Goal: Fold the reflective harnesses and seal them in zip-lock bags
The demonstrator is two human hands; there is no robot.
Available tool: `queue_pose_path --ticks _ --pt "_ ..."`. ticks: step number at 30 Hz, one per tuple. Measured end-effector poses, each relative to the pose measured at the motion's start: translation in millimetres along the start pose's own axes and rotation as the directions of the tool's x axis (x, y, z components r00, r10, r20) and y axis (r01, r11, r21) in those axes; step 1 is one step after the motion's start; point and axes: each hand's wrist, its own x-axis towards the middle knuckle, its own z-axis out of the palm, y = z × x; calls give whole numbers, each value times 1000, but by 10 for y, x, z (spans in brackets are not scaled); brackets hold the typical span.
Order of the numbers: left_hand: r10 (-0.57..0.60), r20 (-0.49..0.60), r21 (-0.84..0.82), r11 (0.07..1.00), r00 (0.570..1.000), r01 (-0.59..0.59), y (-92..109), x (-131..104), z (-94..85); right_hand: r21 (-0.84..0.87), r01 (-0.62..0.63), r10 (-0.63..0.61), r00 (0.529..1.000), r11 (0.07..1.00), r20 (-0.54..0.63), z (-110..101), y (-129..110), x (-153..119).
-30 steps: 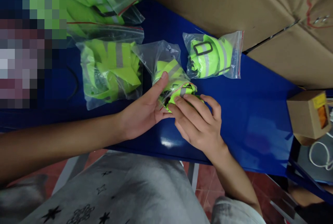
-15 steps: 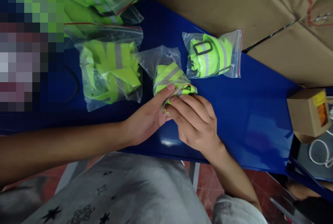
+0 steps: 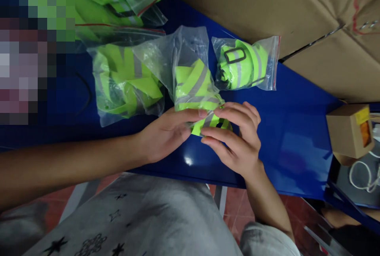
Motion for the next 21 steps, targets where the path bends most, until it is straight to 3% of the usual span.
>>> queue_pose_path --ticks 2,4,6,8,9,14,18,20,21 --pt "1 11 10 1000 1000 -1 1 9 -10 61 -75 79 995 995 -67 8 59 -32" --pt "-8 22 28 1000 1000 8 -13 15 -12 171 -242 255 965 955 -58 35 106 -61" --pt "-11 21 50 999 1000 10 -39 17 -10 291 -420 405 907 860 114 60 124 -81" --pt "-14 9 73 997 1000 13 -83 8 -7 347 -544 466 837 764 285 82 110 -83" --pt "-17 -6 85 996 1000 17 -113 0 -5 359 -578 489 814 733 314 95 94 -76" --pt "-69 -103 168 982 992 86 -258 -55 27 407 -631 604 769 661 211 178 16 23" --pt "-95 -50 343 933 994 107 -140 -85 77 507 -644 652 733 572 196 125 74 46" --pt "-21 -17 557 830 1000 27 -5 -96 88 558 -645 688 705 522 172 57 132 14" --pt "50 -2 688 725 999 -35 62 -100 84 580 -646 707 689 496 163 25 158 -8"
